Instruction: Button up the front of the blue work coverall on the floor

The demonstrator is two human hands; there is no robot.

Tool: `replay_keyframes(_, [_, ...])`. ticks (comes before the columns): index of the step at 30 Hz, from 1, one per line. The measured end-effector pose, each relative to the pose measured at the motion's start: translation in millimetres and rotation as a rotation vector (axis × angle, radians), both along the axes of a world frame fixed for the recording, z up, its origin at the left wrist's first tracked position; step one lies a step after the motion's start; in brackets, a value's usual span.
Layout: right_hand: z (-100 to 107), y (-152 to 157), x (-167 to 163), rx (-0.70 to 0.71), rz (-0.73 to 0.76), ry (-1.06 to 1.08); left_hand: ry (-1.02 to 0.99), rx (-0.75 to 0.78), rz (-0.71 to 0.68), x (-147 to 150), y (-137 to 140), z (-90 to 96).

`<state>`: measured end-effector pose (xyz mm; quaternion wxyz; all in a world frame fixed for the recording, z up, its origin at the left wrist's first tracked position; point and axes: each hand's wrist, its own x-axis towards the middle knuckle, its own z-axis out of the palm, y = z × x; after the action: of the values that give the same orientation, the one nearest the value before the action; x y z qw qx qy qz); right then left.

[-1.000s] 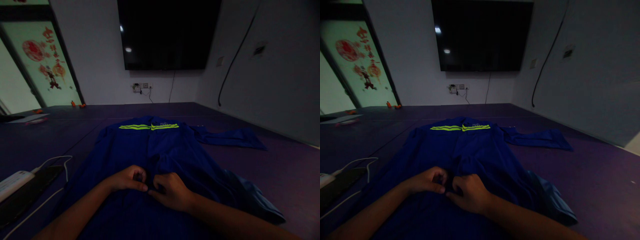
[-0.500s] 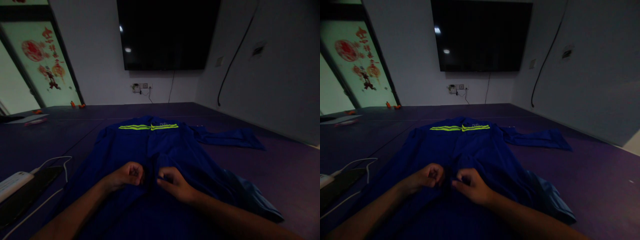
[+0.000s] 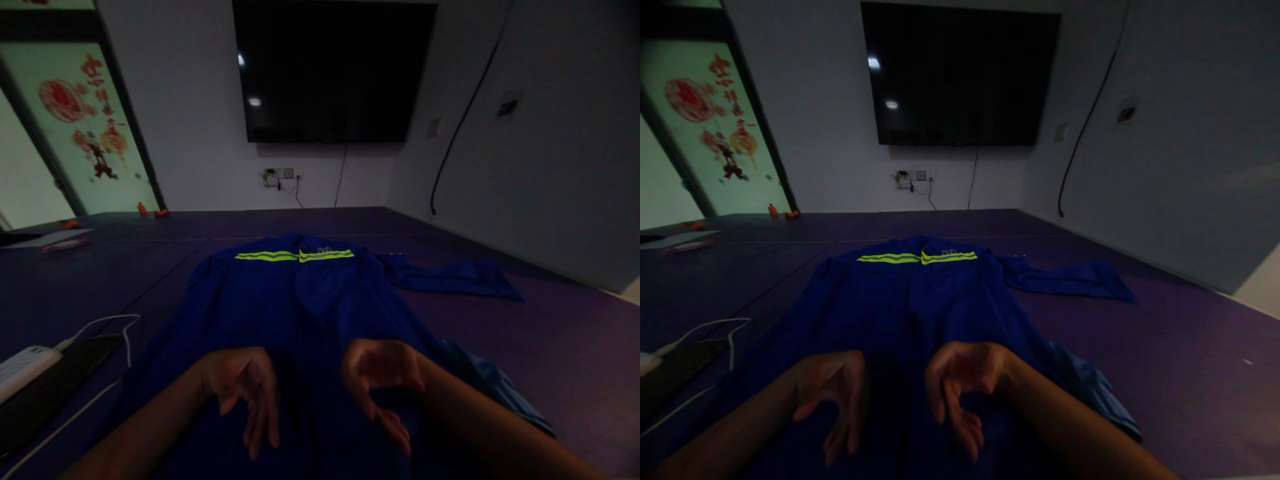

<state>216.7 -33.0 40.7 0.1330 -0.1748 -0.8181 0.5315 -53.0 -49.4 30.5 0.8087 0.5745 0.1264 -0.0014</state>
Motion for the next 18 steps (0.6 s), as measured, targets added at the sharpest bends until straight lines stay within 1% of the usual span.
replay_keyframes(1, [-2.3, 2.6, -2.1, -0.065, 0.222, -0.083, 0.032, 0.032, 0.004, 2.9, -2.0, 1.7])
replay_keyframes(2, [-4.4, 5.6, -4.7, -0.092, 0.266, -0.095, 0.028, 0.078, 0.072, 6.3, -2.5, 2.2])
replay_keyframes(3, [-6.6, 9.2, -7.7, -0.084, 0.174, -0.042, 0.014, 0.139, 0.196, 9.7, -1.4, 1.6])
replay_keyframes(4, [-9.0, 13.1, -10.6, -0.036, 0.007, 0.02, 0.015, 0.227, 0.386, 12.9, 1.1, -0.1])
replay_keyframes(5, [-12.0, 17.4, -13.1, 0.047, -0.189, 0.049, 0.034, 0.348, 0.617, 15.6, 4.8, -2.6])
replay_keyframes(6, [-15.6, 21.6, -15.0, 0.161, -0.386, 0.037, 0.099, 0.497, 0.841, 17.5, 9.3, -5.7])
replay_keyframes(7, [-19.9, 25.8, -16.1, 0.301, -0.549, -0.007, 0.195, 0.664, 1.021, 18.3, 14.2, -9.2])
replay_keyframes(8, [-24.7, 29.6, -16.7, 0.466, -0.654, -0.065, 0.3, 0.841, 1.156, 18.3, 19.0, -12.8])
replay_keyframes(9, [-29.8, 32.9, -16.7, 0.609, -0.679, -0.145, 0.385, 1.01, 1.222, 17.5, 23.4, -16.6])
replay_keyframes(10, [-34.9, 35.5, -16.4, 0.708, -0.691, -0.233, 0.446, 1.154, 1.238, 16.4, 27.1, -20.4])
replay_keyframes(11, [-39.8, 37.6, -16.1, 0.763, -0.699, -0.312, 0.498, 1.281, 1.23, 15.2, 30.2, -24.1])
replay_keyframes(12, [-44.0, 39.1, -16.0, 0.793, -0.69, -0.376, 0.554, 1.382, 1.195, 14.4, 32.6, -27.8])
replay_keyframes(13, [-47.7, 40.2, -16.1, 0.815, -0.674, -0.426, 0.613, 1.446, 1.135, 14.1, 34.3, -31.2])
replay_keyframes(15, [-52.8, 41.8, -17.7, 0.852, -0.648, -0.495, 0.744, 1.497, 0.992, 15.3, 36.7, -36.7])
replay_keyframes(18, [-57.0, 44.5, -22.3, 0.901, -0.675, -0.568, 0.91, 1.523, 0.846, 19.4, 39.0, -40.2])
